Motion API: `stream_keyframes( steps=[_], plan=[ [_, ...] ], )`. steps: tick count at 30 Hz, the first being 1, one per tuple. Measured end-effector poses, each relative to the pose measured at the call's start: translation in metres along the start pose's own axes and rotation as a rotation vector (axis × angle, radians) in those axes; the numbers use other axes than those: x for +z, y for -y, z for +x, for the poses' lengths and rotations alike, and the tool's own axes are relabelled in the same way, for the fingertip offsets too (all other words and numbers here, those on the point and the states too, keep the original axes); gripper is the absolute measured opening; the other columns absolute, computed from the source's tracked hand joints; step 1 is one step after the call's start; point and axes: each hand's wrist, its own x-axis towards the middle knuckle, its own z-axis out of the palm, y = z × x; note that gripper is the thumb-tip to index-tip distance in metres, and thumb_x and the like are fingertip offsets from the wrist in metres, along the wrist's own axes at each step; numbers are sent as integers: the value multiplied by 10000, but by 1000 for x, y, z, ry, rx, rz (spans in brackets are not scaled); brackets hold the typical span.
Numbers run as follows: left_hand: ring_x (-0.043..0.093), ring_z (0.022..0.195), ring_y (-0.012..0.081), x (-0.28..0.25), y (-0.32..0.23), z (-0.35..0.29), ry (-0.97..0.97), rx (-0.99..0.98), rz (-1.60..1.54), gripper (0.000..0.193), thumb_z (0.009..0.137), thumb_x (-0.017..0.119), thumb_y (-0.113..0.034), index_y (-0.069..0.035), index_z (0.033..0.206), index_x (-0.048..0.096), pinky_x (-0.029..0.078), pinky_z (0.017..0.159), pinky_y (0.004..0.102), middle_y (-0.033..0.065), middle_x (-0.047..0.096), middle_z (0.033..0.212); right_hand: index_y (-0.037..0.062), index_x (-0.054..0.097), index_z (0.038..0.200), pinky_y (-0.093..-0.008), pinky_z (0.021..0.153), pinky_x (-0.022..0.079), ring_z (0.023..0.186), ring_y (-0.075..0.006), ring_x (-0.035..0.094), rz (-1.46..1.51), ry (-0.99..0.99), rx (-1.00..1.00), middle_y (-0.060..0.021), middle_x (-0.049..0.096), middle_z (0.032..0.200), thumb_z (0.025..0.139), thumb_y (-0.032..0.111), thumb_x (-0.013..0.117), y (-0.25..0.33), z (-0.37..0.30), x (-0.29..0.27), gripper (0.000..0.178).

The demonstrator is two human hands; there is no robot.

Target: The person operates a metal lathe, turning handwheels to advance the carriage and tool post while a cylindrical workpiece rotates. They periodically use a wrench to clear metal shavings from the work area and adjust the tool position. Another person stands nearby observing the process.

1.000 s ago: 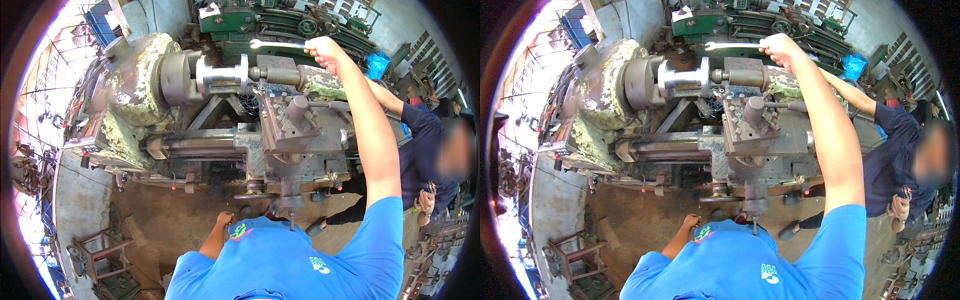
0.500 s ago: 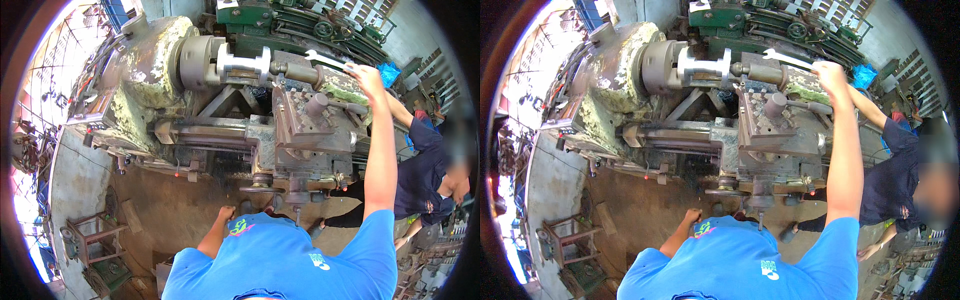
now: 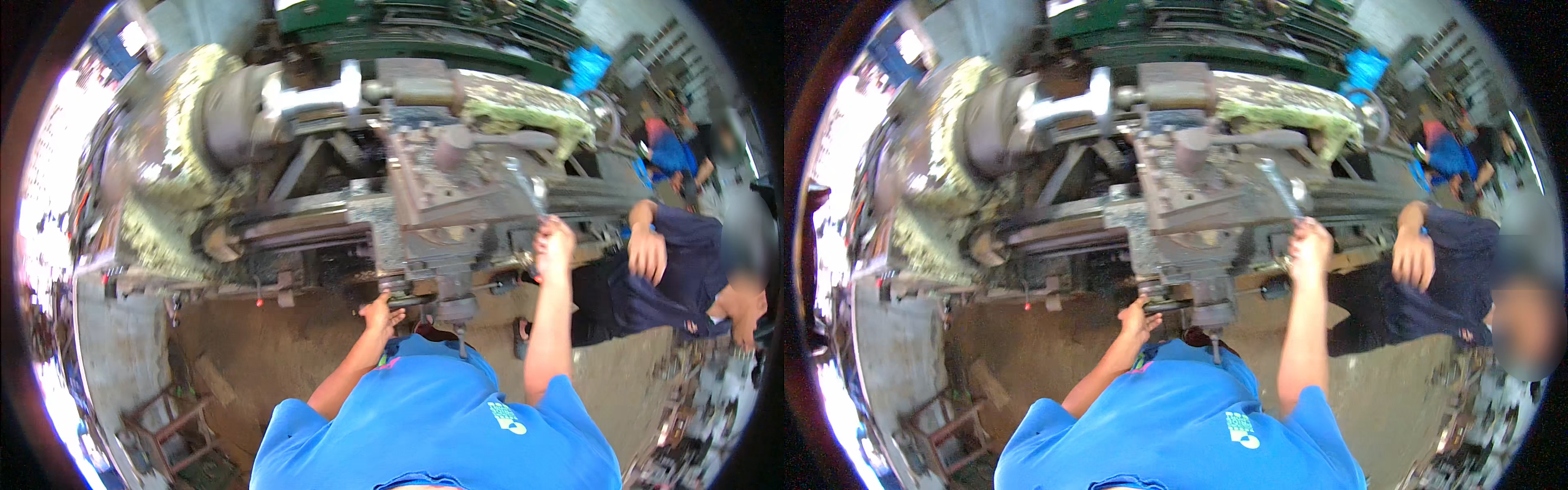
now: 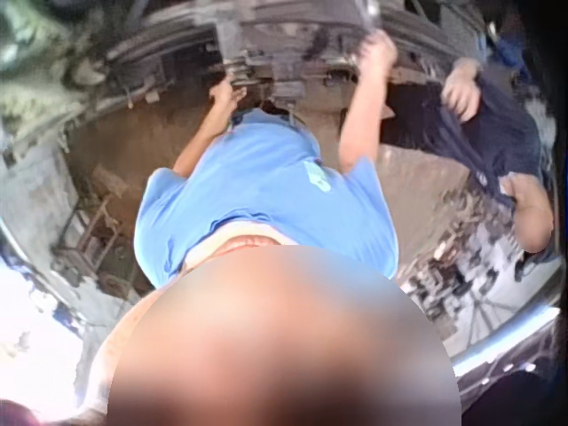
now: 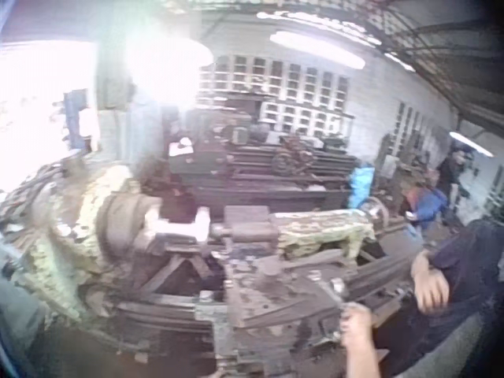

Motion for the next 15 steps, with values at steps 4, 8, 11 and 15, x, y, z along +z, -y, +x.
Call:
stream_keyframes(
  steps=[4,8,11,15],
  plan=[
    [628,593,254,-13,-5,22,-23,-30,-5,225,901,565,-189,0,1023,558,543,507,375,133,607,787,8,620,982,-226,399,309,485,-74,439,-25,-13,5,13,513,692,1026,212,532,-30,-10,15,226],
    [593,569,224,-38,-15,42,30,-124,41,200,921,513,-206,-21,928,589,534,532,378,115,595,721,15,630,1017,-235,472,378,557,-95,492,125,16,11,7,546,733,1034,211,518,-35,-20,20,227],
    [637,771,274,-46,-23,29,120,-130,214,367,936,559,-312,13,1106,542,559,642,414,166,621,940,35,586,1103,-271,539,444,656,-139,555,379,115,19,-23,589,829,1001,194,572,-42,-41,16,189],
    [579,1170,392,-29,-42,-34,-105,244,908,768,907,638,-478,4,1434,359,506,919,536,277,508,1359,40,554,1058,-306,616,498,714,-191,604,292,439,44,-61,601,830,954,203,642,-68,-101,12,212]
  ],
)
